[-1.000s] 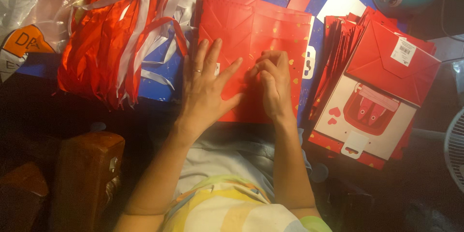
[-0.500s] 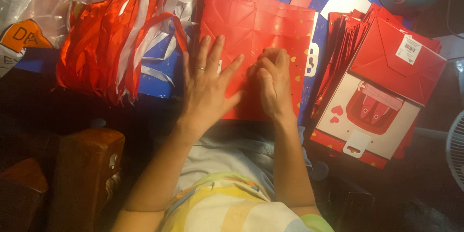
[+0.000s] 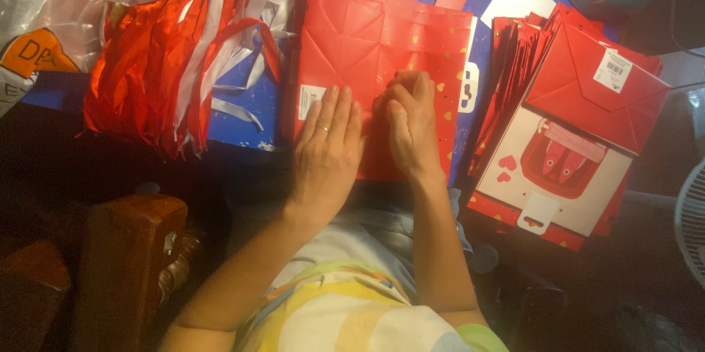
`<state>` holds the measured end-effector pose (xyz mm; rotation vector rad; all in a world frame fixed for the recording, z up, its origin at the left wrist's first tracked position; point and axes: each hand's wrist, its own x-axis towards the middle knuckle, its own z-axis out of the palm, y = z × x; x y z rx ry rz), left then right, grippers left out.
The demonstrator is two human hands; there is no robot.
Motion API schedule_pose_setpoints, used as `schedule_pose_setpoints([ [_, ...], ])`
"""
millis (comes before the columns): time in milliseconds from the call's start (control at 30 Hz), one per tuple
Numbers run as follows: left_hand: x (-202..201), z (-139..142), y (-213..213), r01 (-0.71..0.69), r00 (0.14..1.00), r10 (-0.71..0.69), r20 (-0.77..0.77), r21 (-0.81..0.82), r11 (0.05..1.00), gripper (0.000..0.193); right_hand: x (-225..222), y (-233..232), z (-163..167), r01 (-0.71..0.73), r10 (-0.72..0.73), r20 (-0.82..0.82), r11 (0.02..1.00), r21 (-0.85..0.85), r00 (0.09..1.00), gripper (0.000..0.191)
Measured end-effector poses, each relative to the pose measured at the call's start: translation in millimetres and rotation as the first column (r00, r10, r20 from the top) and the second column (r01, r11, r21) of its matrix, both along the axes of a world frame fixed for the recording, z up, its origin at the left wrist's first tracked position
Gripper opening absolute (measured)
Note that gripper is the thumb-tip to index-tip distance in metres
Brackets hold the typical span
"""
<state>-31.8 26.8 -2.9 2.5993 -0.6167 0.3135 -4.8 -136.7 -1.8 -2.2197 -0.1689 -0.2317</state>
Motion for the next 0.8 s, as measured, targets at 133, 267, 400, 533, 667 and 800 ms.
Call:
schedule_pose_setpoints([
  [133, -7, 3, 1, 0.011, 0.998, -0.014, 0.068, 0.039, 0.999, 0.042, -2, 1, 1, 0.005, -0.005, -0.001, 1.0, -0.003, 1.0, 0.031],
  [267, -10, 7, 0, 0.006, 0.996, -0.015, 0.085, 0.103, 0.995, 0.038, 0, 0, 1, -0.003, 0.003, 0.0, 1.0, -0.011, 1.0, 0.031],
  [400, -9, 7, -3, 0.004, 0.998, -0.01, 0.061, 0.09, 0.996, 0.031, 1, -1, -1, 0.002, -0.002, -0.006, 1.0, -0.017, 1.0, 0.031],
  [533, -11, 7, -4, -0.007, 0.997, -0.007, 0.077, 0.185, 0.983, 0.046, 0, -1, -5, 0.01, -0.01, 0.008, 0.999, -0.043, 1.0, 0.031],
  [667, -13, 5, -9, 0.038, 0.997, -0.02, -0.08, 0.222, 0.974, 0.081, 0, -2, -8, 0.014, -0.013, 0.023, 0.998, -0.053, 1.0, 0.028],
  [800, -17, 3, -23, -0.044, 0.999, 0.052, -0.017, 0.292, 0.955, 0.094, 0, 0, -7, 0.008, -0.007, 0.031, 0.999, -0.041, 0.999, 0.025],
])
